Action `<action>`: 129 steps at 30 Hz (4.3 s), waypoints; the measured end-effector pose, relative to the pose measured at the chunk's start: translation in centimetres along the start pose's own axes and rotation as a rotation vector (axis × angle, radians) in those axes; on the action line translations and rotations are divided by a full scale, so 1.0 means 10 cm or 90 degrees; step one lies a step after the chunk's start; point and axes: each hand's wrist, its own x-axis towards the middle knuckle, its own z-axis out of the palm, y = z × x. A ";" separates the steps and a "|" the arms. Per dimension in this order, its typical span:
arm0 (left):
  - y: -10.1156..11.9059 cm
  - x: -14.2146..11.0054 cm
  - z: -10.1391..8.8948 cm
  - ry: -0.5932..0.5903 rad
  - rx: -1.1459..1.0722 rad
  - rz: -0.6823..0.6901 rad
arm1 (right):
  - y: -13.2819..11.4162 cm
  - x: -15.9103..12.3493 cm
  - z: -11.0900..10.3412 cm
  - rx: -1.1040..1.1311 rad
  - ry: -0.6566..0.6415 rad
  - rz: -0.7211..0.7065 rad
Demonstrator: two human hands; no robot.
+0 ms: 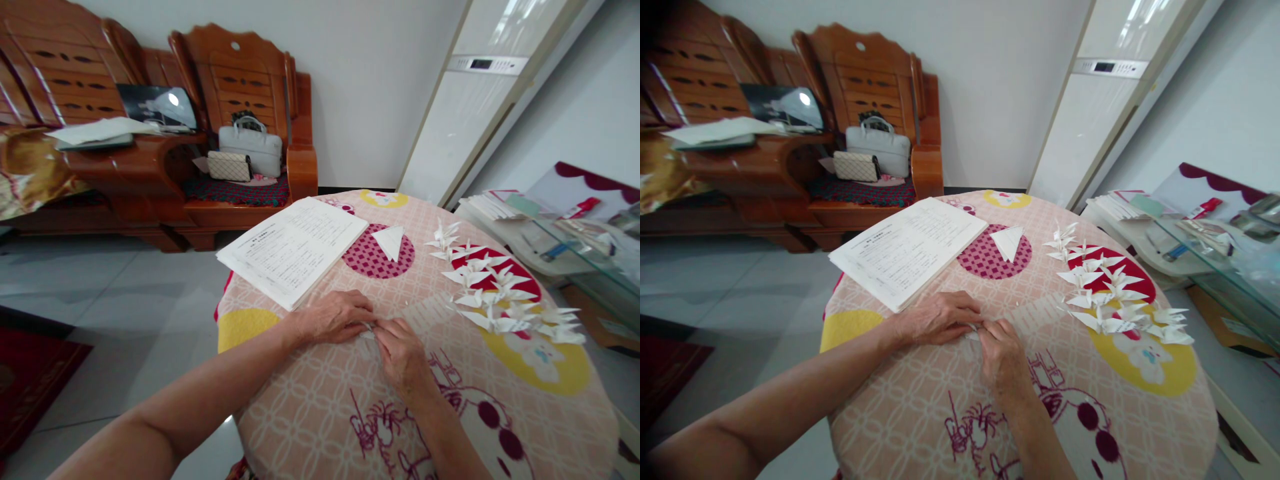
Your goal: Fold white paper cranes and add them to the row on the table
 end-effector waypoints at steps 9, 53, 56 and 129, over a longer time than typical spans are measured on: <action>-0.01 0.01 0.04 0.051 -0.042 -0.007 | -0.01 0.02 -0.12 0.107 -0.003 0.148; -0.05 0.01 0.18 0.114 -0.169 -0.184 | 0.00 0.17 -0.17 0.253 0.061 0.216; -0.06 -0.01 0.18 0.126 -0.173 -0.192 | -0.05 0.22 -0.04 0.166 -0.004 0.187; 0.07 -0.04 0.13 0.282 -0.174 -0.460 | -0.22 0.12 0.10 -0.097 -0.033 0.094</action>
